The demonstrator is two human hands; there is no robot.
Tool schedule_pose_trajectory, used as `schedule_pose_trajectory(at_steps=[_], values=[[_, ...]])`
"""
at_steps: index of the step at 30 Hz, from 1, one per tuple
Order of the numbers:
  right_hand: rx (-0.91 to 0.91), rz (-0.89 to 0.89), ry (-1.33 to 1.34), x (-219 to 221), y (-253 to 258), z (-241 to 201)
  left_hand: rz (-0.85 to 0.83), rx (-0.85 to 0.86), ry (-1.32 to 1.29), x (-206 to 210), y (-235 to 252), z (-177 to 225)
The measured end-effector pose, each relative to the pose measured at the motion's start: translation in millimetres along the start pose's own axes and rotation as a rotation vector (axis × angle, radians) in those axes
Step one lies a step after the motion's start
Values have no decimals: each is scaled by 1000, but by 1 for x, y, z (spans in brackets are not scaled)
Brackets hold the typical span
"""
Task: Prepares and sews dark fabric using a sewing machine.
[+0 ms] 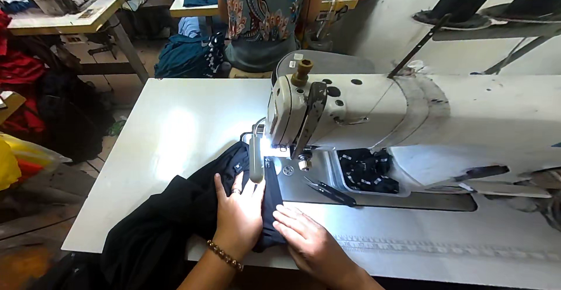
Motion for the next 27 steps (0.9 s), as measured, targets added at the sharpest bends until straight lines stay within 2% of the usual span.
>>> schedule_pose_trajectory(at_steps=[7,19,27], values=[[-8,15,-18,0,-8,3,157,-30,-11,12,-4,3],[35,39,-51,5,1,7,39,-16,-53,10,14,-10],[76,41,-59,9,15,17,-116,-45,-70,3,37,-19]])
Point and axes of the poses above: each hand's wrist, its own y-axis towards the middle knuckle, its own x-axis out of the palm, z = x × y, the point moved 5 cm from there along y, towards the middle knuckle, and after that the axes turned 13 degrees about y, right-handed, at the moved point
